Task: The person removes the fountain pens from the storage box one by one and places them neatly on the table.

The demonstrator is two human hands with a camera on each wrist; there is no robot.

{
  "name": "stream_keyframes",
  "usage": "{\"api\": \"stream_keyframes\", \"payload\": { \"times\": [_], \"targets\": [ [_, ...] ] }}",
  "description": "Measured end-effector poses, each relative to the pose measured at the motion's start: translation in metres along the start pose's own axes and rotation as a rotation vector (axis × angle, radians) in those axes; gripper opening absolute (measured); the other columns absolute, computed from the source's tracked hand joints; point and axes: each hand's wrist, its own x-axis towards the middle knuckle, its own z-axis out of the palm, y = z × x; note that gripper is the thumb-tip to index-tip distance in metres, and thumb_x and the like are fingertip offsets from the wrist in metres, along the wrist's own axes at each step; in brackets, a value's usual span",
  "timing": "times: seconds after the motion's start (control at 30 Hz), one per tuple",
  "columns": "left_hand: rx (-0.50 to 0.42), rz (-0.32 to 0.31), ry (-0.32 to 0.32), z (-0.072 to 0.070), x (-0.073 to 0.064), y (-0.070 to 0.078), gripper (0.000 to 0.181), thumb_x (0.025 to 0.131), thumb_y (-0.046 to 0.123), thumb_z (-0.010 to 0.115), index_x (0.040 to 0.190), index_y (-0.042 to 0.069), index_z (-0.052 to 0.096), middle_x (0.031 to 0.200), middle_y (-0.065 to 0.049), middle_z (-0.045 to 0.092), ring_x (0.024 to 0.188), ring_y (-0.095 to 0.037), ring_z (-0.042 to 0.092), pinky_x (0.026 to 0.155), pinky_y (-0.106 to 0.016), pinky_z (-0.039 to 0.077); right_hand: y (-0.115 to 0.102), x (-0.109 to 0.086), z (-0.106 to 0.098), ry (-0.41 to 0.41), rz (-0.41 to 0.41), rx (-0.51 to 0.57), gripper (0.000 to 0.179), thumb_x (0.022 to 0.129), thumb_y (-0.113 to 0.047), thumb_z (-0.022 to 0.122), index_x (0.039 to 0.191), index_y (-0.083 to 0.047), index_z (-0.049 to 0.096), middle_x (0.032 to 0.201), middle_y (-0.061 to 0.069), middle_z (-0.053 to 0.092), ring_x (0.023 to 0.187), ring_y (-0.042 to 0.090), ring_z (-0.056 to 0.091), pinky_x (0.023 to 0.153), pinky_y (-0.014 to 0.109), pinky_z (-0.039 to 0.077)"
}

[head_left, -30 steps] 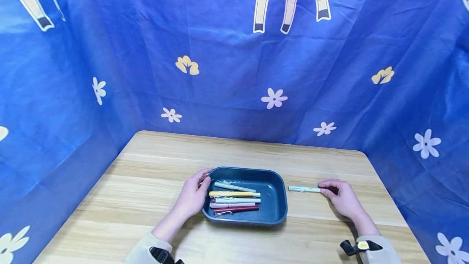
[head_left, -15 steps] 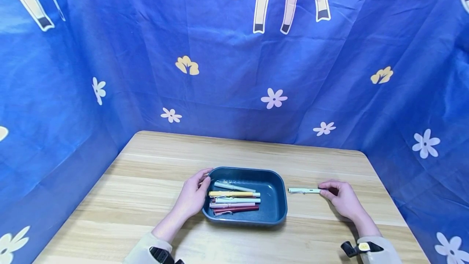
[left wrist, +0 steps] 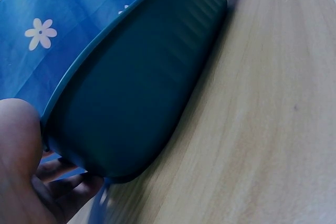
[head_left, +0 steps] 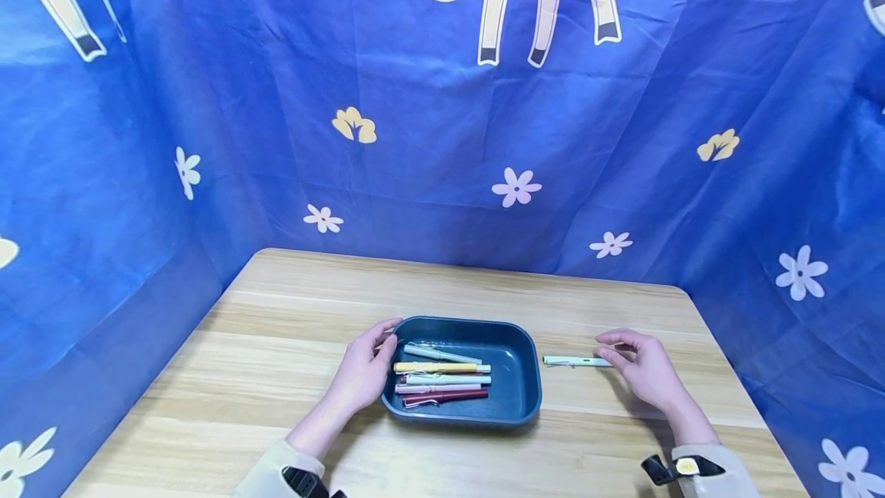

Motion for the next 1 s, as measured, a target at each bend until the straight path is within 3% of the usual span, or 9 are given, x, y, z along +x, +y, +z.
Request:
{"api": "stream_keyframes", "payload": {
  "times": [0.23, 0.47, 0.73, 1.0],
  "targets": [
    [0.002, 0.002, 0.004, 0.001, 0.0, -0.001, 0.035, 0.102, 0.014, 0.05, 0.136, 0.01, 0.057, 0.118, -0.013, 0.067, 0.107, -0.027, 0.064, 0.097, -0.048, 0.049, -0.021, 0.005, -0.001, 0.045, -0.088, 0.004, 0.019, 0.087, -0.011, 0.075, 0.106, -0.013, 0.074, 0.104, -0.006, 0.071, 0.095, 0.012, 0.064, 0.086, 0.027, 0.051],
    [-0.005, 0.001, 0.007, 0.0, -0.001, 0.0, 0.034, 0.102, 0.014, 0.05, 0.135, 0.011, 0.057, 0.117, -0.013, 0.067, 0.107, -0.027, 0.065, 0.097, -0.048, 0.049, -0.044, 0.007, -0.002, 0.035, -0.092, 0.062, 0.019, 0.089, -0.016, 0.074, 0.108, -0.015, 0.073, 0.106, -0.005, 0.07, 0.095, 0.012, 0.065, 0.089, 0.02, 0.048],
    [-0.005, 0.008, 0.004, 0.0, 0.0, -0.001, 0.035, 0.102, 0.013, 0.05, 0.136, 0.01, 0.057, 0.118, -0.013, 0.067, 0.108, -0.027, 0.064, 0.098, -0.048, 0.048, -0.068, 0.009, 0.0, 0.008, -0.115, 0.1, 0.019, 0.09, -0.018, 0.073, 0.109, -0.018, 0.073, 0.106, -0.002, 0.071, 0.093, 0.013, 0.066, 0.087, 0.026, 0.052],
    [-0.01, 0.003, 0.0, 0.0, 0.001, -0.002, 0.035, 0.102, 0.014, 0.05, 0.136, 0.009, 0.056, 0.118, -0.014, 0.067, 0.107, -0.027, 0.064, 0.098, -0.049, 0.048, -0.098, 0.01, 0.004, -0.008, -0.131, 0.132, 0.021, 0.09, -0.008, 0.071, 0.111, -0.007, 0.071, 0.106, 0.001, 0.071, 0.094, 0.021, 0.067, 0.089, 0.038, 0.053]
  ]
}}
